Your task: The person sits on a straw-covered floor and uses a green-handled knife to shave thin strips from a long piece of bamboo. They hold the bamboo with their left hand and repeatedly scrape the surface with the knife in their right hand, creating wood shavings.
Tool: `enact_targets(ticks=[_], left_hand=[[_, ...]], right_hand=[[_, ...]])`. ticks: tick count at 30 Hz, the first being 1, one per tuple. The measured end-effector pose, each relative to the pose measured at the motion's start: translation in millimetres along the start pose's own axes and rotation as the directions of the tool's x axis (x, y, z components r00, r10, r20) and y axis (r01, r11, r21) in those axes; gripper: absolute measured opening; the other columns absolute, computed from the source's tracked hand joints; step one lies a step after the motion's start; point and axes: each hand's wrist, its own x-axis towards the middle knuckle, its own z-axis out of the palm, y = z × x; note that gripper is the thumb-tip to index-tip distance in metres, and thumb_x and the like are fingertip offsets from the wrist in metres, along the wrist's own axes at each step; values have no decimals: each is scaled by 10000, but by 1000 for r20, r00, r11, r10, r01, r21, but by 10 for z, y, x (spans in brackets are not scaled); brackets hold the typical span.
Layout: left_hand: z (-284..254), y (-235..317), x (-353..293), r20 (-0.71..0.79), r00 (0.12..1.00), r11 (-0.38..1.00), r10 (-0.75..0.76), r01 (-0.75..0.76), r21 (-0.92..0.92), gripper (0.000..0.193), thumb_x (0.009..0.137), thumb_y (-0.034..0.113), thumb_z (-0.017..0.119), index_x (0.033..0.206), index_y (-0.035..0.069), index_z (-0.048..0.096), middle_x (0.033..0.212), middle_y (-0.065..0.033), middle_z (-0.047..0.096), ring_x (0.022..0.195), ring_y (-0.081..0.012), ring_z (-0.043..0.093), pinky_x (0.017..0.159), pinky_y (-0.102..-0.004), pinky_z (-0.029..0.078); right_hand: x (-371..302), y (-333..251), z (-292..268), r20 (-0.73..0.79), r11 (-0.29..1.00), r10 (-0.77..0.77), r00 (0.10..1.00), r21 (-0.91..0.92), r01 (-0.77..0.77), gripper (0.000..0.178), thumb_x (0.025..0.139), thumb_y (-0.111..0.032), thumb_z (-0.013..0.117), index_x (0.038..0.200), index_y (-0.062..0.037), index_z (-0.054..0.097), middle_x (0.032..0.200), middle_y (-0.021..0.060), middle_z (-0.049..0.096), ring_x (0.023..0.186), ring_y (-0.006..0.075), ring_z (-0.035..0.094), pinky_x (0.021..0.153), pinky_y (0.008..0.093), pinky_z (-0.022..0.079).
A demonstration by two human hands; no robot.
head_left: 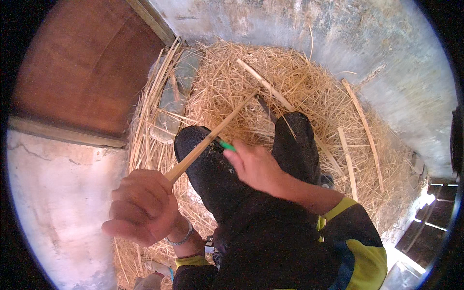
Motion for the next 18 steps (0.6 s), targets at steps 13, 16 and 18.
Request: enact_targets(ticks=[13,16,18], left_hand=[[9,-39,-78,-79,997,1000,25,-24,12,553,926,519,261,515,155,329,418,20,325,370,-134,333,430,-270,341],[-31,6,-60,92,996,1000,-2,4,-17,556,924,526,245,518,154,329,437,24,315,396,-134,317,459,-271,332],[0,5,-54,42,999,1000,5,-6,22,548,932,510,234,521,161,330,440,27,292,396,-129,299,454,-262,325]], right_hand=[[50,567,-14,-63,960,206,976,-181,-214,300,914,-296,458,914,3,491,527,205,533,517,403,563,460,484,444],[-61,414,97,-43,993,30,999,-109,-35,305,917,-287,453,906,14,500,609,231,558,566,414,571,500,492,447],[-33,258,73,-43,994,-102,994,-29,101,308,917,-286,453,906,17,508,638,237,565,588,417,574,516,495,448]])
